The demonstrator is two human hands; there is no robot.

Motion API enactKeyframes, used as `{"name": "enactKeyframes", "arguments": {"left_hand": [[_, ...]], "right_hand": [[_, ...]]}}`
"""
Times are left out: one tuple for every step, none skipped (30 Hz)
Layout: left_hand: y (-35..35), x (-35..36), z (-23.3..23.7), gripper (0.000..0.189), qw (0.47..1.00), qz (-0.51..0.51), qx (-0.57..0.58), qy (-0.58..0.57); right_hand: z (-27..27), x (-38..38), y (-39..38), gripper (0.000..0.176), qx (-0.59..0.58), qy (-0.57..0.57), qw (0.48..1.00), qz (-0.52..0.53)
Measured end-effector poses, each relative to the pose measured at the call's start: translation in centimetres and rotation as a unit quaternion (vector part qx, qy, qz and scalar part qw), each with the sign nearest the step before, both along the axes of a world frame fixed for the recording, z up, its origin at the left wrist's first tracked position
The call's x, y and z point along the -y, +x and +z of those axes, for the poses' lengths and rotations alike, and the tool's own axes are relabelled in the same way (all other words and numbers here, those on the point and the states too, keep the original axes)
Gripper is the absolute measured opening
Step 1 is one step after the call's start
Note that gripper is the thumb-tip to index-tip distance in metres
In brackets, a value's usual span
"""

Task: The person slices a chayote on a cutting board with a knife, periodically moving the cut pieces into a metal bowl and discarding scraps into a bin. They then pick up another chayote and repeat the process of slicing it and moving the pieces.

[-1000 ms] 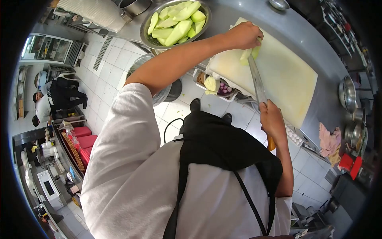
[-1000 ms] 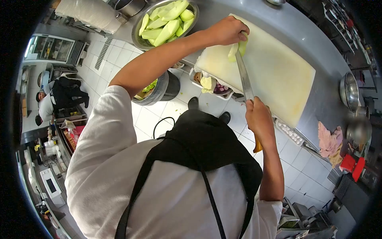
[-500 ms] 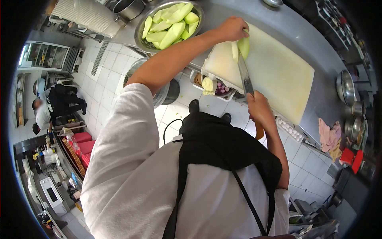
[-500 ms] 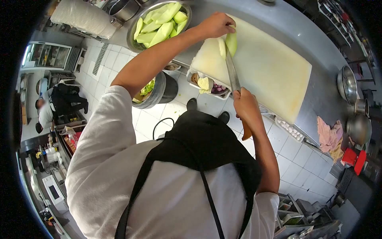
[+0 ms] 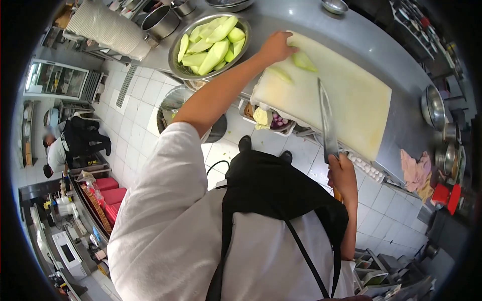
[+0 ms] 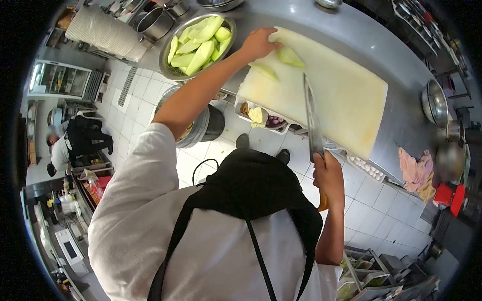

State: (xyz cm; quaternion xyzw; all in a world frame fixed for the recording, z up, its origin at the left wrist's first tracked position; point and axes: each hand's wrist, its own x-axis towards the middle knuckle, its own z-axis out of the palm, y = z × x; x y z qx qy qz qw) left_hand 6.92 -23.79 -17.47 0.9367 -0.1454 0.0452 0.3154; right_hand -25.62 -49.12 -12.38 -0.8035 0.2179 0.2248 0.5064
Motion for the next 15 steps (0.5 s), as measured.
{"name": "enactKeyframes", "arguments": {"left_hand": [[-1.0,-0.6,0.2,0.058,1.000,-0.016,0.005,0.017],[-2.2,-1.2,0.4,0.060,0.999,-0.032,0.010,0.034],[-3.7,-2.0,0.3,0.059,0.998,-0.046,0.006,0.051],[-5.2,-2.8,-0.2,0.057,0.996,-0.060,0.003,0.068],[-6.1,-3.6,-0.8,0.055,0.994,-0.072,-0.002,0.085],[-6.6,-4.2,-1.9,0.053,0.995,-0.075,-0.017,0.056],[-7.1,-4.9,-2.7,0.051,0.996,-0.075,-0.032,0.027],[-7.4,-5.5,-3.5,0.048,0.996,-0.073,-0.046,-0.003],[-8.1,-5.5,-3.1,0.041,0.998,-0.063,-0.008,0.029],[-8.7,-5.6,-3.1,0.039,0.998,-0.054,-0.016,0.013],[-9.3,-5.7,-3.0,0.037,0.999,-0.044,-0.024,-0.002],[-9.7,-5.9,-3.1,0.036,0.999,-0.033,-0.031,-0.018],[-10.0,-6.0,-3.3,0.034,0.999,-0.027,-0.014,-0.025],[-10.4,-6.2,-3.6,0.032,0.999,-0.020,0.003,-0.031],[-10.7,-6.4,-3.7,0.030,0.999,-0.011,0.023,-0.035]], "right_hand": [[-0.2,0.8,-0.5,0.031,-0.006,0.013,1.000,-0.027],[-0.4,1.3,-1.1,0.031,-0.004,0.017,0.999,-0.049],[-0.7,1.8,-1.6,0.031,-0.003,0.021,0.997,-0.069],[-1.0,2.1,-2.0,0.030,-0.002,0.026,0.996,-0.089],[-1.2,2.3,-2.2,0.030,-0.005,0.034,0.994,-0.100],[-1.3,2.4,-2.3,0.030,-0.011,0.036,0.993,-0.109],[-1.4,2.5,-2.2,0.030,-0.017,0.038,0.992,-0.115],[-1.5,2.5,-2.1,0.029,-0.022,0.039,0.992,-0.119],[-1.6,2.6,-1.8,0.029,-0.017,0.038,0.993,-0.113],[-1.9,2.6,-1.6,0.029,-0.012,0.037,0.994,-0.106],[-2.1,2.7,-1.3,0.029,-0.008,0.036,0.995,-0.097],[-2.5,2.8,-1.0,0.028,-0.005,0.037,0.995,-0.095],[-3.0,2.9,-0.6,0.028,-0.002,0.039,0.995,-0.094],[-3.4,2.9,-0.2,0.028,0.003,0.042,0.995,-0.091],[-3.9,3.0,0.1,0.027,0.004,0.039,0.995,-0.088]]}}
